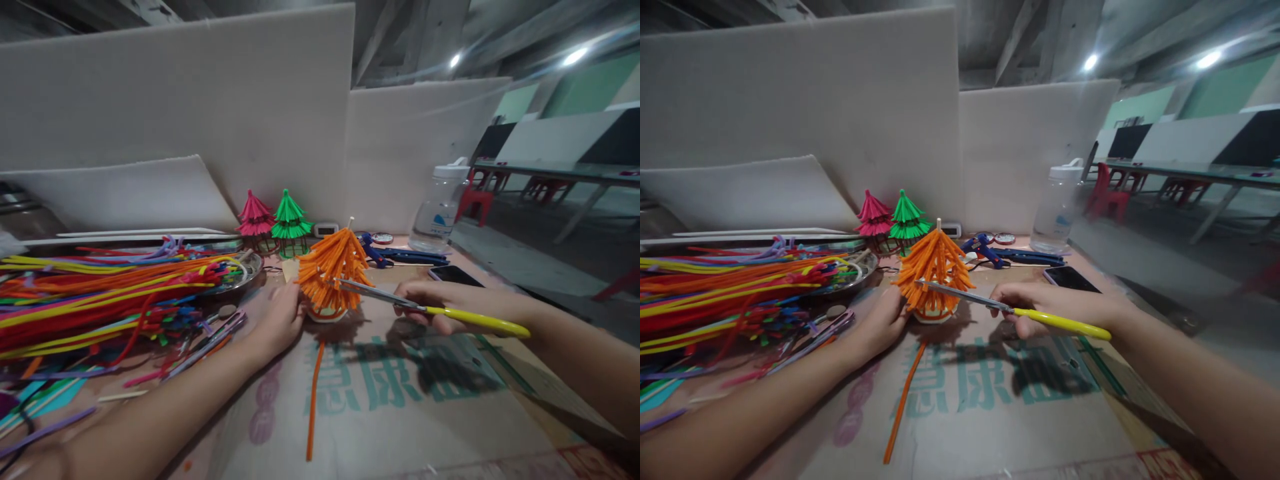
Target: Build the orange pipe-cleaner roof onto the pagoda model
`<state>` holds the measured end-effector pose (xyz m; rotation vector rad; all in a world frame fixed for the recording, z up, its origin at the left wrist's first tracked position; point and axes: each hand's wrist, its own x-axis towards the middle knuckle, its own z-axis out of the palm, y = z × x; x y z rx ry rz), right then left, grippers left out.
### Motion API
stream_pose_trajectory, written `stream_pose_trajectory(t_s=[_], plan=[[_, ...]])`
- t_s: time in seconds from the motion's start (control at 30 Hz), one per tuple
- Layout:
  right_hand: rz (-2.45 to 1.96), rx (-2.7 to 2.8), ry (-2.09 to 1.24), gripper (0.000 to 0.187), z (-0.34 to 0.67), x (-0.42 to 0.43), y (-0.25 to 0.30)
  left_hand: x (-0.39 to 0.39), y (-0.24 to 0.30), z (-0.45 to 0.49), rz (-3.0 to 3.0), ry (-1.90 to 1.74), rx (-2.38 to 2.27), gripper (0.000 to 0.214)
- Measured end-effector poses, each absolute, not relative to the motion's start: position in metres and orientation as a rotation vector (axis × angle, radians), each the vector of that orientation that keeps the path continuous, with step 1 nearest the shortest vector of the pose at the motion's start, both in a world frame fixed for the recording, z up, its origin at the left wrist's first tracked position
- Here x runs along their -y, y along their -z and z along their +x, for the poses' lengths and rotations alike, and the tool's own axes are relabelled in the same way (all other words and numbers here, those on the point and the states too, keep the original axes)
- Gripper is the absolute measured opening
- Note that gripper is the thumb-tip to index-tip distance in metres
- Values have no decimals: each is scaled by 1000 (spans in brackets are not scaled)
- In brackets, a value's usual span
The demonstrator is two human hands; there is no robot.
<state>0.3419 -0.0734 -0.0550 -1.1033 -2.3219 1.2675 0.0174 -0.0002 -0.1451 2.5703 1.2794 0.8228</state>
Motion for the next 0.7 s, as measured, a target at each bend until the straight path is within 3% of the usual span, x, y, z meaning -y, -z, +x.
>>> stream_pose_trajectory(t_s=[0.7], plan=[[-1095,2299,-1277,70,342,69,61,-3,150,15,2655,-875,-1284,4]])
